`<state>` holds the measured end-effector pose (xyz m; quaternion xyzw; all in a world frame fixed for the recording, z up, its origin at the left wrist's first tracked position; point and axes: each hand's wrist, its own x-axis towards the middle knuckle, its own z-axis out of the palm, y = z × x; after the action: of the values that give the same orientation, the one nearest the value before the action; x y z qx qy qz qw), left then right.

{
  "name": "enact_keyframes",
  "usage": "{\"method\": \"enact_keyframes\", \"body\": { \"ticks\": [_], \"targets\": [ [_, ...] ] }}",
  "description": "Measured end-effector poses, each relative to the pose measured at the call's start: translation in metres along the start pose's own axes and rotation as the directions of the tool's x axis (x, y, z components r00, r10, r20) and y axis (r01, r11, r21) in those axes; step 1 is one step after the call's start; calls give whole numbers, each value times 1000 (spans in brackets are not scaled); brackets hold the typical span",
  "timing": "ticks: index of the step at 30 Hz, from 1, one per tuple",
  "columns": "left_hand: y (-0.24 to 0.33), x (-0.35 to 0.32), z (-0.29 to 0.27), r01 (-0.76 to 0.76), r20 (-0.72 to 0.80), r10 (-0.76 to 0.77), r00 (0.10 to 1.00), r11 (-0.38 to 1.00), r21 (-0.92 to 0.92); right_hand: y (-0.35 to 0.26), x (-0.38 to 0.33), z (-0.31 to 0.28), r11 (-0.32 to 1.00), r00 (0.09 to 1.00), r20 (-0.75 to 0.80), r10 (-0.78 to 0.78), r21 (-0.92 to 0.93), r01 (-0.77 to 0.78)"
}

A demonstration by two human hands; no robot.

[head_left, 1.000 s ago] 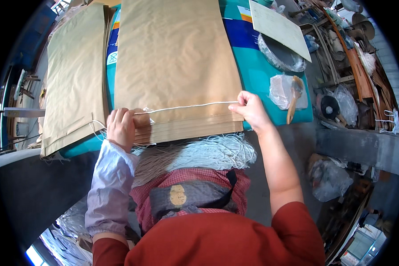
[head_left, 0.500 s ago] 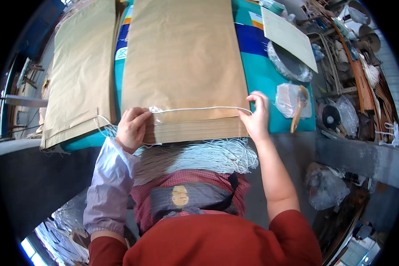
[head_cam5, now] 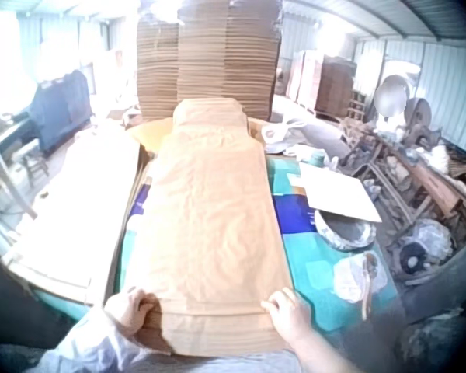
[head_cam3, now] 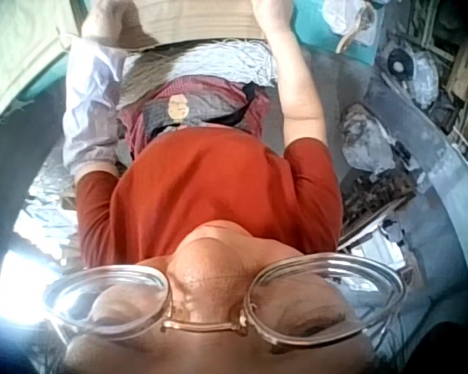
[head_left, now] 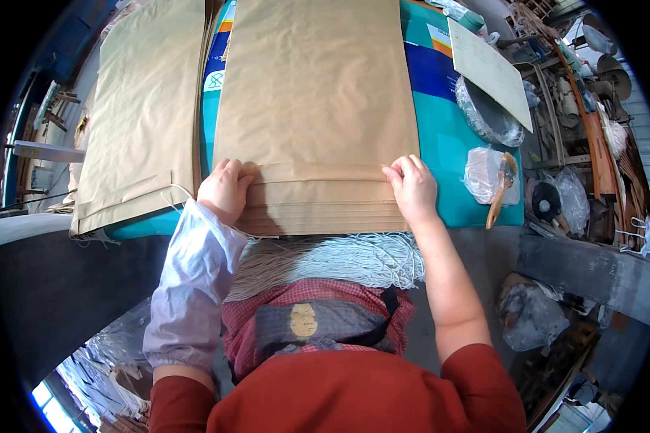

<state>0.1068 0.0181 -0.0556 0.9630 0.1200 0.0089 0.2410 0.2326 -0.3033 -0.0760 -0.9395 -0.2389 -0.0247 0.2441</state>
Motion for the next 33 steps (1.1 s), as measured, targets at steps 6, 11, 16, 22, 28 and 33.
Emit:
{"method": "enact_keyframes", "body": {
  "ticks": [6, 11, 16, 22, 28, 33],
  "targets": [
    [58, -15, 9, -285, 19, 292, 956, 913, 291, -72, -2, 23, 917, 915, -99, -391, -132, 377],
    [55, -24, 8, -46, 230, -42, 972, 930, 365, -64, -24, 15, 951, 972, 232, -26, -294, 95],
    [-1, -27, 13, 17, -82, -5, 997, 990, 142, 6, -31, 2, 955, 978, -85, 193, -214, -207],
    [-22, -23, 20, -16, -248, 15, 969, 1000, -2, -8, -19, -15, 998, 944, -329, -26, 53, 46],
    [-2, -42, -17, 294, 6, -421, 907, 622, -725, 0, -29, -97, -24, 925, 356, 130, 934, -356],
    [13, -58, -27, 154, -268, -272, 924, 907, -391, 24, -42, -28, 758, 968, 25, 251, 617, -213]
  ]
}}
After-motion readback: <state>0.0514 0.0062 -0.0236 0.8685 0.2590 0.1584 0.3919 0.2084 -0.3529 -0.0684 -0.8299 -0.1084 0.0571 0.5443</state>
